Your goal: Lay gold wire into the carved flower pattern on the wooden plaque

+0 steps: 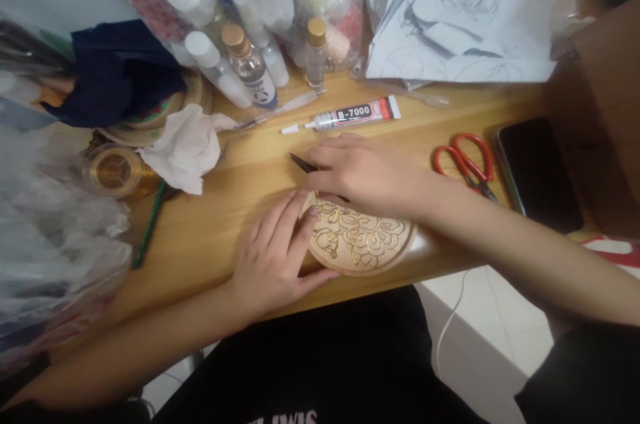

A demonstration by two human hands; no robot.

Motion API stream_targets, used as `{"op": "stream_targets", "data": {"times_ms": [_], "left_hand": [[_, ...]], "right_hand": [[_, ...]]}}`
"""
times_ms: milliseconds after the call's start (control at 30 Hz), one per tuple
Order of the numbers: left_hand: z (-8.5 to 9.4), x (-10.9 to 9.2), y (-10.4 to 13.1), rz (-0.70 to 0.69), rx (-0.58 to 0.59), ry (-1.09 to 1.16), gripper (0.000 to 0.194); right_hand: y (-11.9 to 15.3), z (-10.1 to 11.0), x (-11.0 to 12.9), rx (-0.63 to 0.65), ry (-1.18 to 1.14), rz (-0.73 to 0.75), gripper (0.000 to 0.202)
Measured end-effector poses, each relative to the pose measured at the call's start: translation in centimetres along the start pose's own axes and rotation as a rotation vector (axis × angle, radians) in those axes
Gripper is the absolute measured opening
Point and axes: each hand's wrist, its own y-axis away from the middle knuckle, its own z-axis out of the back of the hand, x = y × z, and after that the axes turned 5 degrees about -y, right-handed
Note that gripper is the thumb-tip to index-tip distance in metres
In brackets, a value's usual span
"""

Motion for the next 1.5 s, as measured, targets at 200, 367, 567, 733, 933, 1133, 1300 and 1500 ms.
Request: {"op": "stream_targets", "data": {"times_ms": [200, 367, 567, 733, 933, 1133, 1300, 1500], "left_hand": [[-0.03, 0.01, -0.08, -0.002, 0.000, 0.010, 0.078], [-0.08, 0.01, -0.08, -0.005, -0.001, 0.012, 0.078], [0.02, 0.10, -0.09, -0.001, 0.007, 0.022, 0.077], [-0.02, 0.13, -0.02, 0.001, 0.022, 0.038, 0.076], [-0.13, 0.16, -0.04, 0.002, 0.007, 0.038, 0.078], [-0.04, 0.14, -0.06, 0.003, 0.021, 0.046, 0.077], [-0.03, 0.14, 0.00, 0.006, 0.024, 0.053, 0.078], [-0.01, 0.15, -0.05, -0.001, 0.025, 0.033, 0.078]], "right_hand": [[0.29, -0.16, -0.11, 0.044, -0.072, 0.008, 0.035], [0.19, -0.22, -0.09, 0.039, -0.108, -0.001, 0.035], [-0.09, 0.01, 0.10, 0.075, -0.140, -0.016, 0.036], [-0.31, 0.13, 0.16, 0.090, -0.168, -0.027, 0.039], [-0.41, 0.20, 0.22, 0.088, -0.167, -0.023, 0.040], [-0.26, 0.06, 0.26, 0.096, -0.181, -0.032, 0.040], [-0.12, -0.09, 0.09, 0.078, -0.190, -0.029, 0.040], [0.17, 0.02, 0.11, 0.101, -0.070, -0.021, 0.038]]}}
